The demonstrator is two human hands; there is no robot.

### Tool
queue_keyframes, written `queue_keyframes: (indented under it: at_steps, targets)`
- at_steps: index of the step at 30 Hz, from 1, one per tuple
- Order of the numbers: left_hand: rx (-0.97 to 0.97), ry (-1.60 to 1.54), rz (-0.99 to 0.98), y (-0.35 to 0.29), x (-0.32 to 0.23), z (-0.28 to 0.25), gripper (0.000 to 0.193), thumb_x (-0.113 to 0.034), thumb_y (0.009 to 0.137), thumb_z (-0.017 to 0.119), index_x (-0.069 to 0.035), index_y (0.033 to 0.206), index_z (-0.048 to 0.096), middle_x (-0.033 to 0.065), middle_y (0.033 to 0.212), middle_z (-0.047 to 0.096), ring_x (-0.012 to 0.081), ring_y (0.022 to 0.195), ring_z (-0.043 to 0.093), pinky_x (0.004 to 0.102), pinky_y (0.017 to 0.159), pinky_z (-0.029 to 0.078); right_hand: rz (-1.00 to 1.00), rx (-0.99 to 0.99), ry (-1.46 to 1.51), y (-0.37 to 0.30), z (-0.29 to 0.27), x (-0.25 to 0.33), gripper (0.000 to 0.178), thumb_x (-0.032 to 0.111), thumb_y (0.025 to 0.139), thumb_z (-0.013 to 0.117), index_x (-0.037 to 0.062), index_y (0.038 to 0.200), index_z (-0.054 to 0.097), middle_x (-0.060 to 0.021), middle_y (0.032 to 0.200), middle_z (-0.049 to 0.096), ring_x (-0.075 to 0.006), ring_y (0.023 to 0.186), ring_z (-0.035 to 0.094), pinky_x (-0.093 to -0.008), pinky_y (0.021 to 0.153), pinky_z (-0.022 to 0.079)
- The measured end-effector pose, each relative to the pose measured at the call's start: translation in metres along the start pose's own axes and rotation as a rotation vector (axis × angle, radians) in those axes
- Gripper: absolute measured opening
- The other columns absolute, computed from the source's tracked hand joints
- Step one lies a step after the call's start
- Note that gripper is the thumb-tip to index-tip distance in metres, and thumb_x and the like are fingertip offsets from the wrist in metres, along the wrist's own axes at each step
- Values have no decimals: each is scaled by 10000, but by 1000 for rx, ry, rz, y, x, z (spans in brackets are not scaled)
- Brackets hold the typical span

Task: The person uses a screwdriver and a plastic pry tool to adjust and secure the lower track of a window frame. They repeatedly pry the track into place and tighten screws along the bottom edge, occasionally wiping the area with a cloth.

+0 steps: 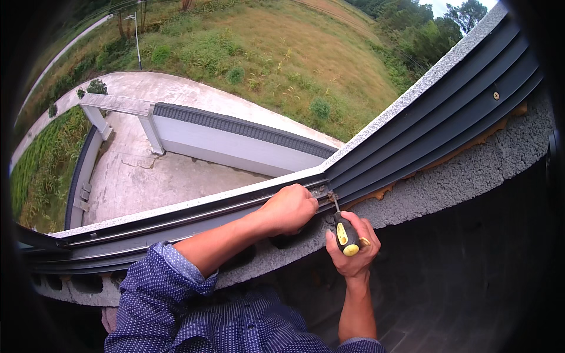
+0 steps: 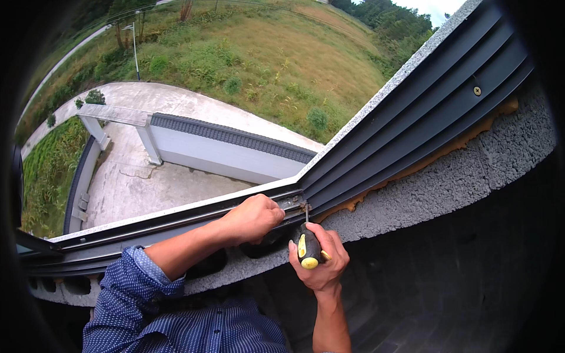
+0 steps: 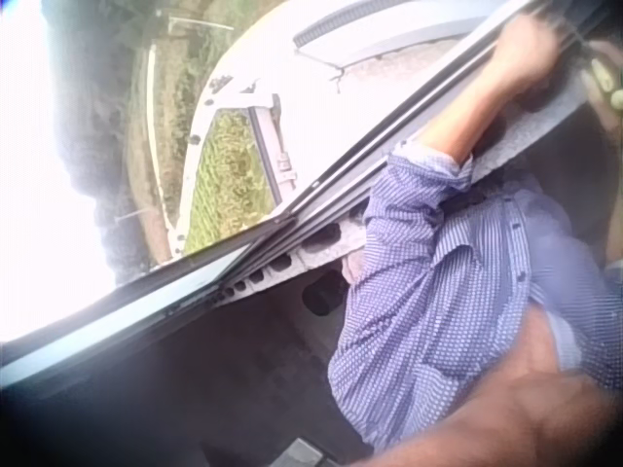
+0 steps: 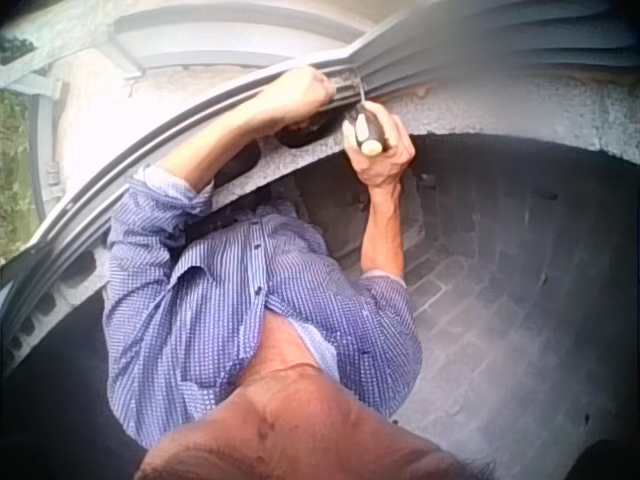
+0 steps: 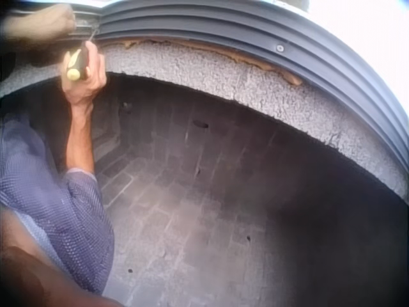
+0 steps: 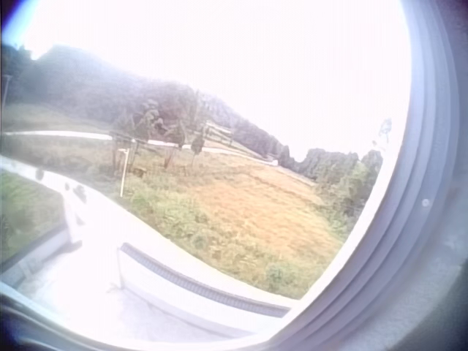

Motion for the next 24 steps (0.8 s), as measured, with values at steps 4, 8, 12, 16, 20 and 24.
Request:
queue_keyframes:
  at_steps: [4,8,12,16,20,24]
  targets:
    - [-49,69,96,1,1,-1,395,-255,1029,521,28,768,609,100,599,570,203,523,581,422,551,492,-12,1,10,-1,1,2,500,108,732,909,19,1195,741,-128,908,700,-276,751,701,-362,700,584]
    - [-54,104,138,-1,0,-1,419,-263,1032,521,52,769,602,132,610,594,227,528,603,439,572,507,-53,-9,2,-3,-2,8,506,108,731,907,8,1196,733,-131,909,700,-277,756,701,-361,695,583]
    - [-61,123,172,-15,-10,-5,419,-265,1031,535,59,778,617,157,622,615,258,547,636,454,603,523,-67,-17,11,-7,-6,12,504,110,732,902,-1,1192,728,-134,915,704,-276,753,700,-361,690,583]
    - [-59,182,255,-24,-7,1,432,-276,1038,541,70,806,655,233,671,647,350,645,690,489,688,545,-68,-20,21,-15,-11,18,502,121,730,899,-8,1184,727,-137,917,708,-276,745,698,-361,679,584]
    - [-14,251,261,-30,-3,17,438,-292,1052,542,54,835,697,286,761,681,473,788,706,540,789,558,-39,-17,-13,-29,-25,25,497,143,720,890,-9,1165,729,-130,890,706,-268,718,689,-353,655,576]
    - [53,319,188,-36,5,44,450,-303,1065,516,35,851,721,279,804,711,484,826,713,558,816,562,36,-21,-68,-58,-41,18,480,159,719,868,-2,1149,727,-126,872,708,-274,703,684,-361,637,569]
Point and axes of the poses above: each hand's wrist, its own y-axis towards the middle knuckle, its own z-axis out of the palm, x = y × z, the point moved 8 cm from there along y, towards the middle knuckle
